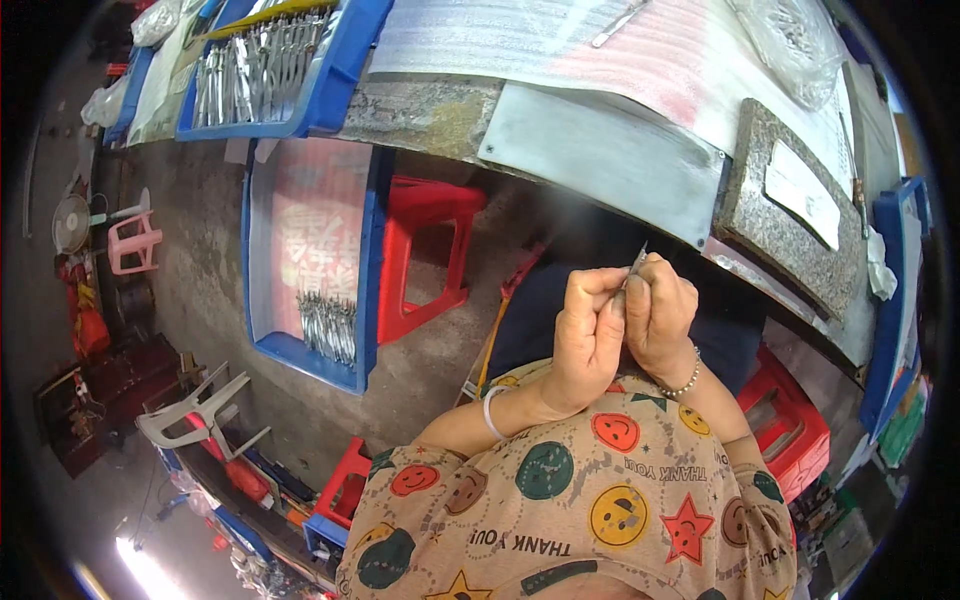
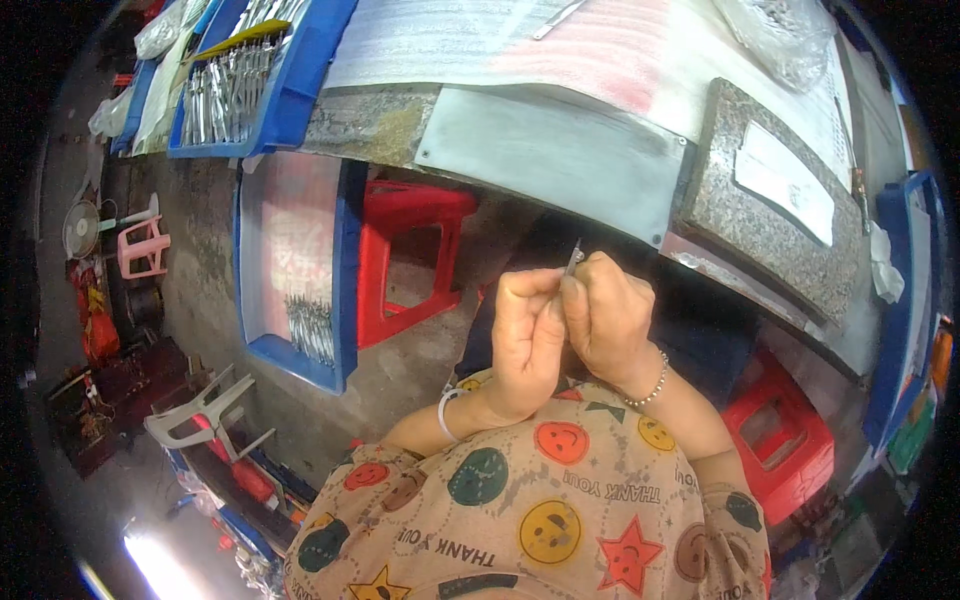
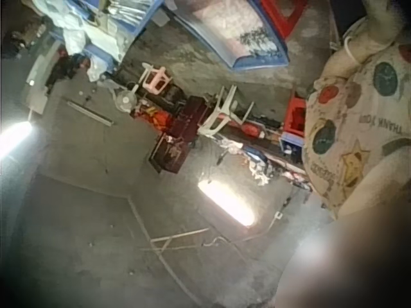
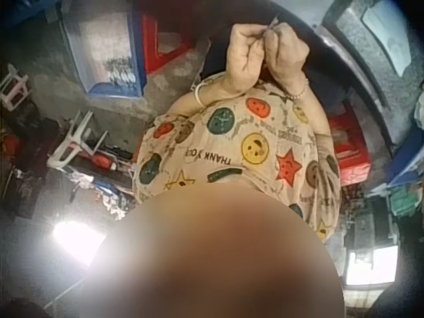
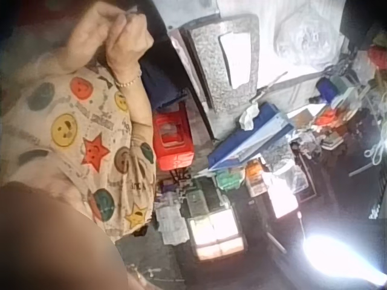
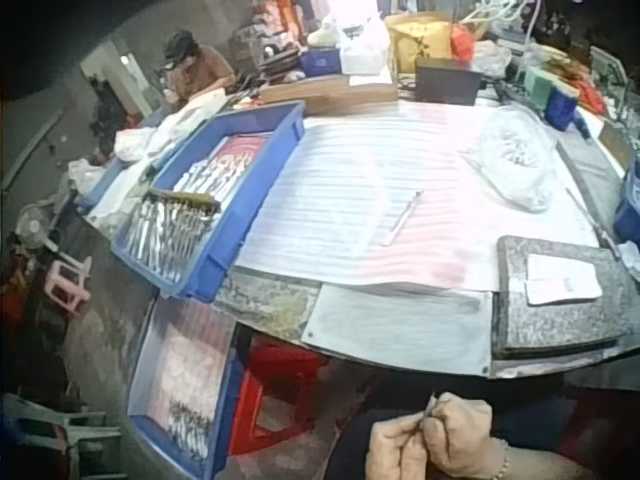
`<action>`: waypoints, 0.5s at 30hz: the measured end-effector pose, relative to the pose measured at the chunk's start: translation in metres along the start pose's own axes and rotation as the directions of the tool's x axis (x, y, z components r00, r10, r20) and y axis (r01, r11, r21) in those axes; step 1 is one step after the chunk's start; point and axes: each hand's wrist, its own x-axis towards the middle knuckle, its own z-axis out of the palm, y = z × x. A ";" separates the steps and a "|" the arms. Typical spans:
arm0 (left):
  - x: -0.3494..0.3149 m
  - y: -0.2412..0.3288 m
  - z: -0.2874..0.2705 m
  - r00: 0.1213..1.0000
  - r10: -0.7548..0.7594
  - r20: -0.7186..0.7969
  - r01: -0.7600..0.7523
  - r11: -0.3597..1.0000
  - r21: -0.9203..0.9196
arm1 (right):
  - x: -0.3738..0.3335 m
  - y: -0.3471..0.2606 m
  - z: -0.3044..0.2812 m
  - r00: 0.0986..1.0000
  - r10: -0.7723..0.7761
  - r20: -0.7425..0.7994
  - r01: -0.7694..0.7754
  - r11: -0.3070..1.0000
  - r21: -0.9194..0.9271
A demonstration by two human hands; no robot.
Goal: Polishing and inspecting the tips of metal tweezers on a stone block at a workbench.
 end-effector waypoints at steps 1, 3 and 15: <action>0.000 0.002 0.001 1.000 0.001 -0.017 -0.001 1.000 0.006 | 0.000 -0.002 0.001 0.999 0.033 0.014 -0.033 0.999 -0.001; -0.004 0.002 -0.004 0.998 -0.064 0.017 0.064 0.998 -0.007 | 0.000 -0.002 -0.007 0.970 0.193 0.146 -0.206 0.975 0.078; -0.045 0.006 -0.284 0.824 0.242 -0.513 0.366 0.465 0.806 | -0.001 0.000 -0.006 0.773 0.324 0.545 -0.520 0.816 0.252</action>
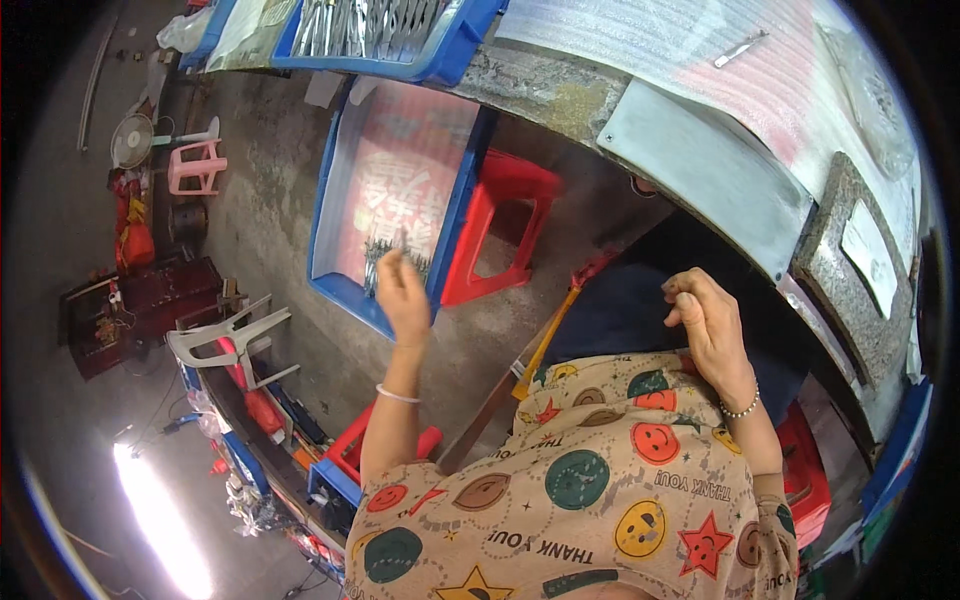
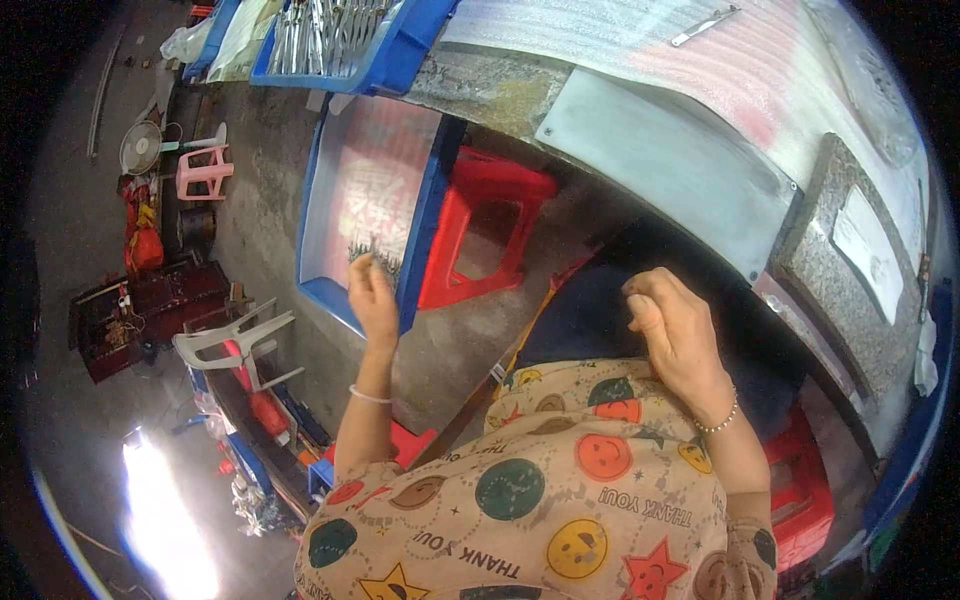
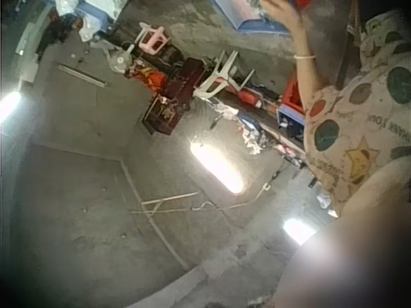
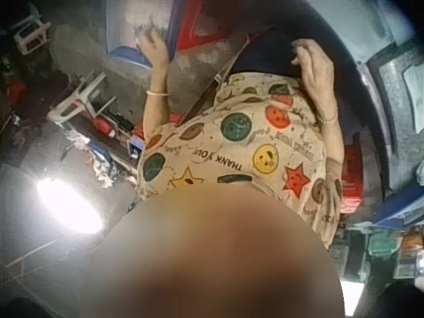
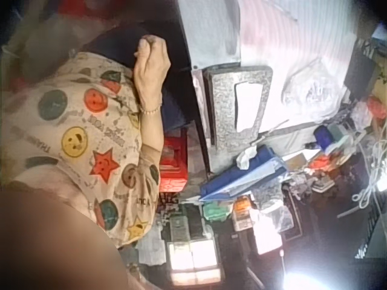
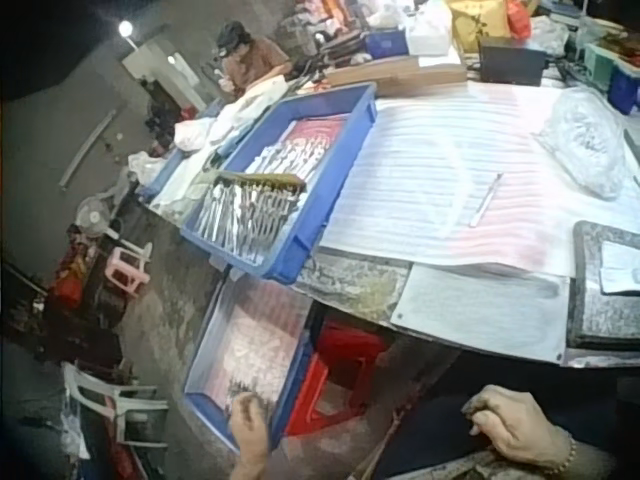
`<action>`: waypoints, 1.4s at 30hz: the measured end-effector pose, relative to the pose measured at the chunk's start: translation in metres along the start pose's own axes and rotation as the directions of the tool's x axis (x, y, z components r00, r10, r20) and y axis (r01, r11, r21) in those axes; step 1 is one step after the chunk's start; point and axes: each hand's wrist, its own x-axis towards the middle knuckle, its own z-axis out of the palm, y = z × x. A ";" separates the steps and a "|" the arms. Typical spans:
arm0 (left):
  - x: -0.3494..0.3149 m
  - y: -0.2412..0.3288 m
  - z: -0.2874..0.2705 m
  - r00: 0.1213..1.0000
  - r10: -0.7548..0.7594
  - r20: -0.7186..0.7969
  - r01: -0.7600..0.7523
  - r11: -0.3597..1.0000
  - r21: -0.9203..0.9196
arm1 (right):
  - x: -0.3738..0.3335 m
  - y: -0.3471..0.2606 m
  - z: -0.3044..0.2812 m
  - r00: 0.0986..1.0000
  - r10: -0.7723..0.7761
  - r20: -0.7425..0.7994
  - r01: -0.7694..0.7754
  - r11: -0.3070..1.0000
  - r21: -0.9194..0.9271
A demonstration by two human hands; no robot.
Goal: Polishing and inspecting the tips of metal tweezers on a stone block at a workbench.
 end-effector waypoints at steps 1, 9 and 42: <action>0.004 -0.018 -0.009 0.999 0.041 -0.022 -0.039 0.998 0.054 | 0.001 0.000 0.001 1.000 0.000 -0.005 0.000 1.000 0.003; 0.002 -0.050 -0.042 0.988 0.116 0.104 -0.143 0.942 0.305 | 0.007 -0.002 0.002 0.989 0.013 0.145 0.008 0.989 -0.144; 0.070 0.373 0.191 0.340 0.834 0.436 -0.936 0.257 0.238 | -0.055 0.034 -0.045 0.959 0.011 0.284 0.083 0.944 -0.318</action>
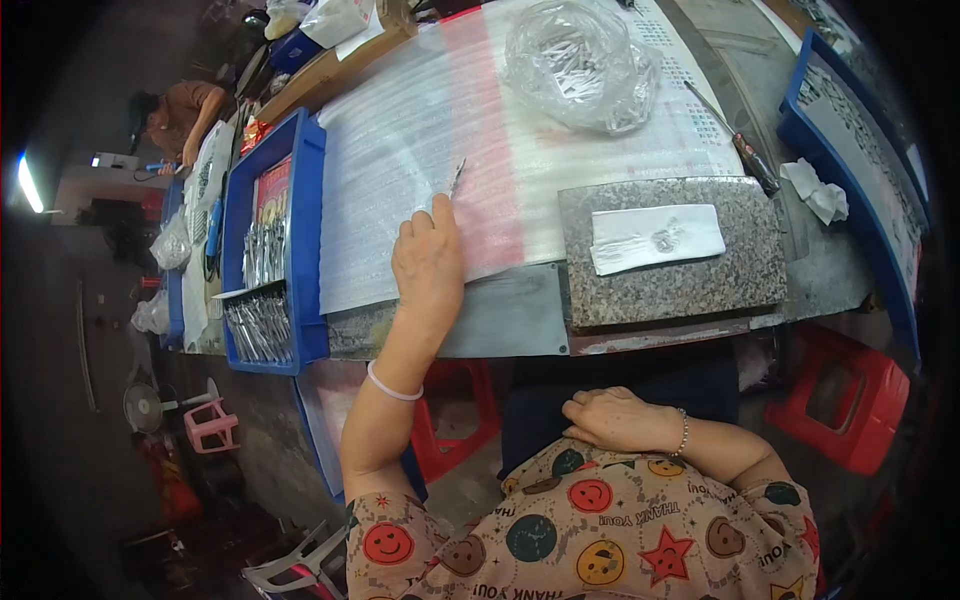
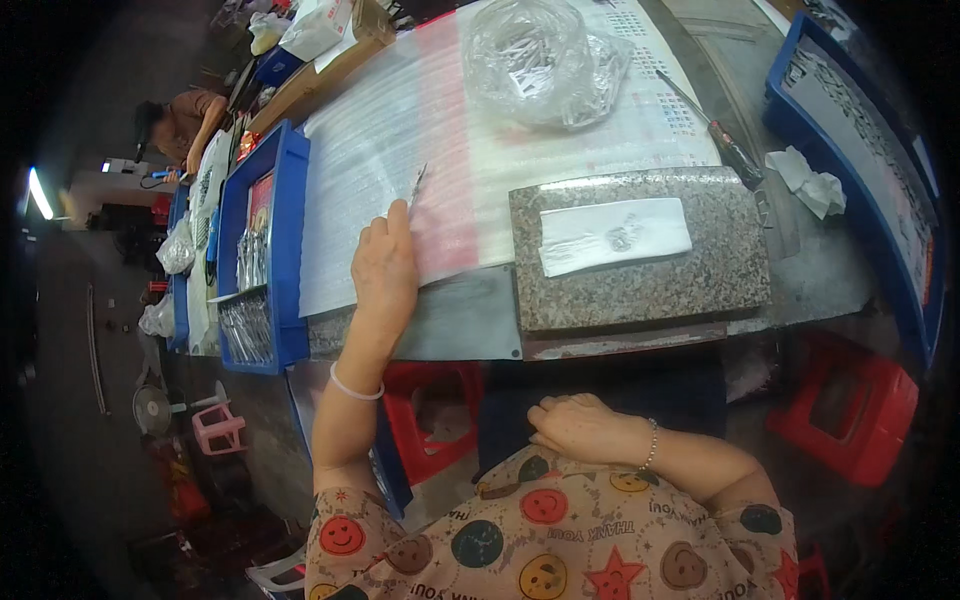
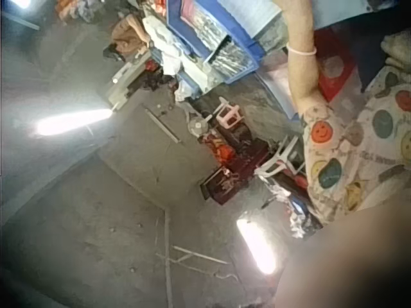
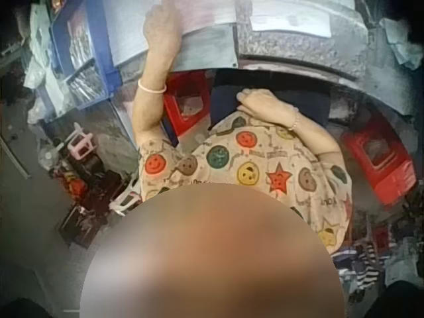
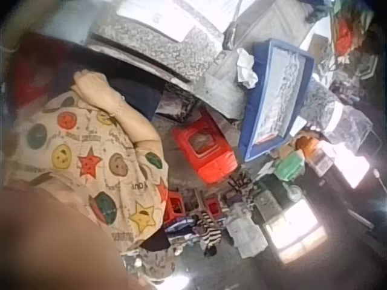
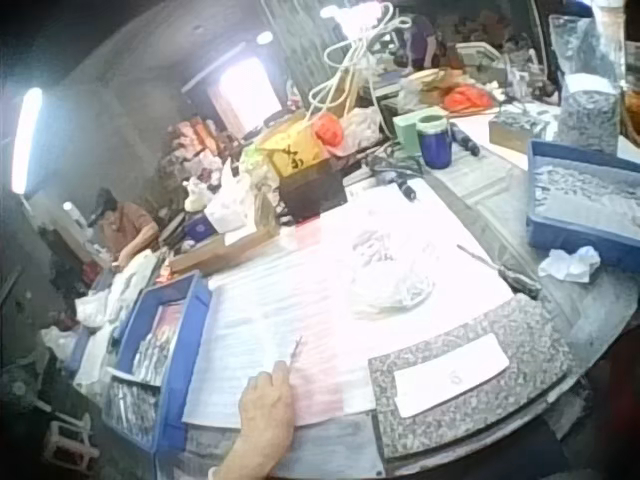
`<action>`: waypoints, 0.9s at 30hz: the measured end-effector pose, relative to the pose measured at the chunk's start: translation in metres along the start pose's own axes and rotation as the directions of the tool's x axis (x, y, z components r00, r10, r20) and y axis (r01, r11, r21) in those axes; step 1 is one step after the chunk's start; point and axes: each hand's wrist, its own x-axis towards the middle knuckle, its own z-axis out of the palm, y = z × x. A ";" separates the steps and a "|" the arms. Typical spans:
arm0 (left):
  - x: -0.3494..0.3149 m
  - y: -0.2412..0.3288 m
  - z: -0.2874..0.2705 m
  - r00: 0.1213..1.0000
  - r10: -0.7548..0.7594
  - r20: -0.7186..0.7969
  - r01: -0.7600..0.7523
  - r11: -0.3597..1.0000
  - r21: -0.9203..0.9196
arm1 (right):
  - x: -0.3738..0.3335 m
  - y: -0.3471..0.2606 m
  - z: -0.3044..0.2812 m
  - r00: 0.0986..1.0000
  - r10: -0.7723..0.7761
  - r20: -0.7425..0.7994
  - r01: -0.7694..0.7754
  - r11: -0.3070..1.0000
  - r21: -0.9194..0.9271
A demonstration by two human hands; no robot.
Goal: Polishing and inspecting the tips of metal tweezers on a stone block at a workbench.
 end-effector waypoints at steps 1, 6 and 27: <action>-0.001 -0.002 -0.002 1.000 -0.001 -0.021 0.000 1.000 -0.031 | -0.001 -0.001 0.001 1.000 0.001 -0.002 -0.001 1.000 0.002; -0.034 -0.008 -0.031 0.983 -0.182 0.022 0.175 0.897 -0.406 | -0.005 -0.004 -0.001 0.998 -0.062 -0.025 0.063 0.997 0.037; -0.167 0.080 -0.073 0.857 -0.038 0.514 0.504 -0.143 -0.852 | -0.003 -0.038 -0.023 0.824 0.336 -0.456 0.259 0.493 0.831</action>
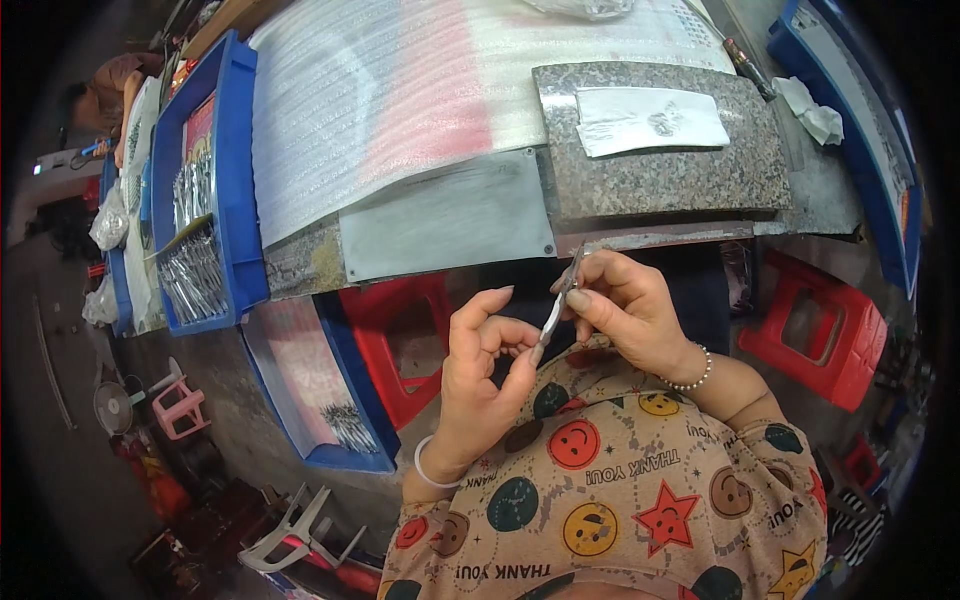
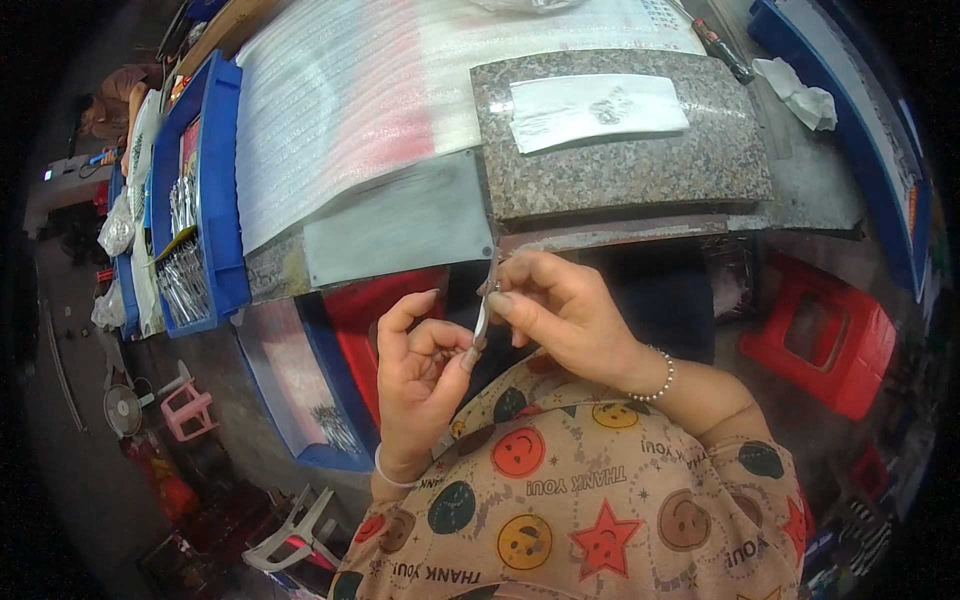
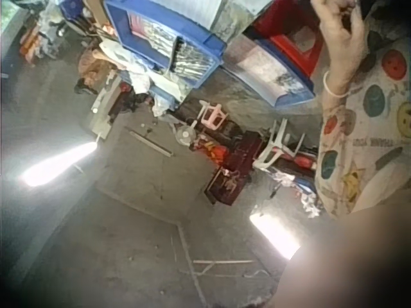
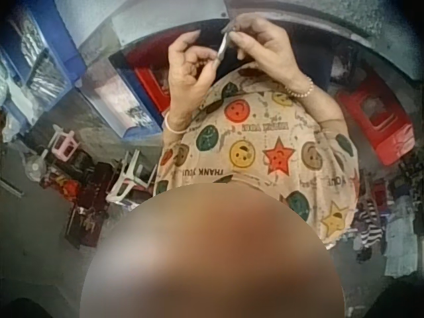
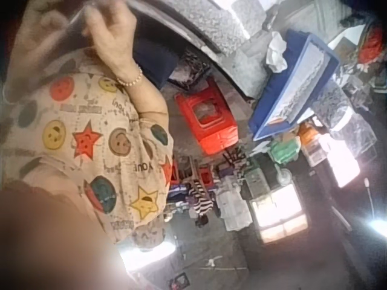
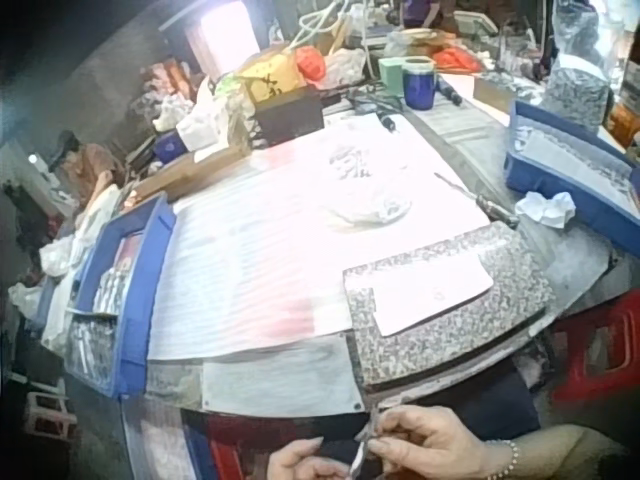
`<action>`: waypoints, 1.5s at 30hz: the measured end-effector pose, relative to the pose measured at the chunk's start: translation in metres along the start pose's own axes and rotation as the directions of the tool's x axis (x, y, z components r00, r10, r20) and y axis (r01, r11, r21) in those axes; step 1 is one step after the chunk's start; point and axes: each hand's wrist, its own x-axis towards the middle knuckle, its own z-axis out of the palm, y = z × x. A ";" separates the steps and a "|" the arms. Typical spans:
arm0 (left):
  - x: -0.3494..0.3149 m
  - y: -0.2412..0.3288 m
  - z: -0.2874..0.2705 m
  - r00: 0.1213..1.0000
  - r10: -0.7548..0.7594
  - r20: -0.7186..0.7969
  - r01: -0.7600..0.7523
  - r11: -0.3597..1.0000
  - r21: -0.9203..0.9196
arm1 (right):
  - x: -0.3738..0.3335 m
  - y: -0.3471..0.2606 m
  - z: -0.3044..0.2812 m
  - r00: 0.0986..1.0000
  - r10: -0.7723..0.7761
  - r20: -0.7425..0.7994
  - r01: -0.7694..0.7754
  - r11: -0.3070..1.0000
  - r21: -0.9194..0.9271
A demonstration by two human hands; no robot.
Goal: Polishing and inspecting the tips of metal tweezers on a stone block at a workbench.
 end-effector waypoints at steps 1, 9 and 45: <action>0.000 -0.002 0.000 1.000 0.001 0.005 -0.001 1.000 -0.001 | 0.000 0.000 0.000 1.000 -0.011 -0.011 0.011 1.000 -0.006; -0.003 -0.010 0.003 1.000 0.009 0.017 -0.008 0.999 -0.049 | -0.001 0.000 0.002 0.999 -0.045 -0.031 0.043 0.997 -0.058; 0.012 -0.057 0.066 0.949 0.203 -0.243 -0.269 0.922 -0.281 | 0.021 0.036 0.005 0.695 -0.712 0.098 0.477 0.356 -0.803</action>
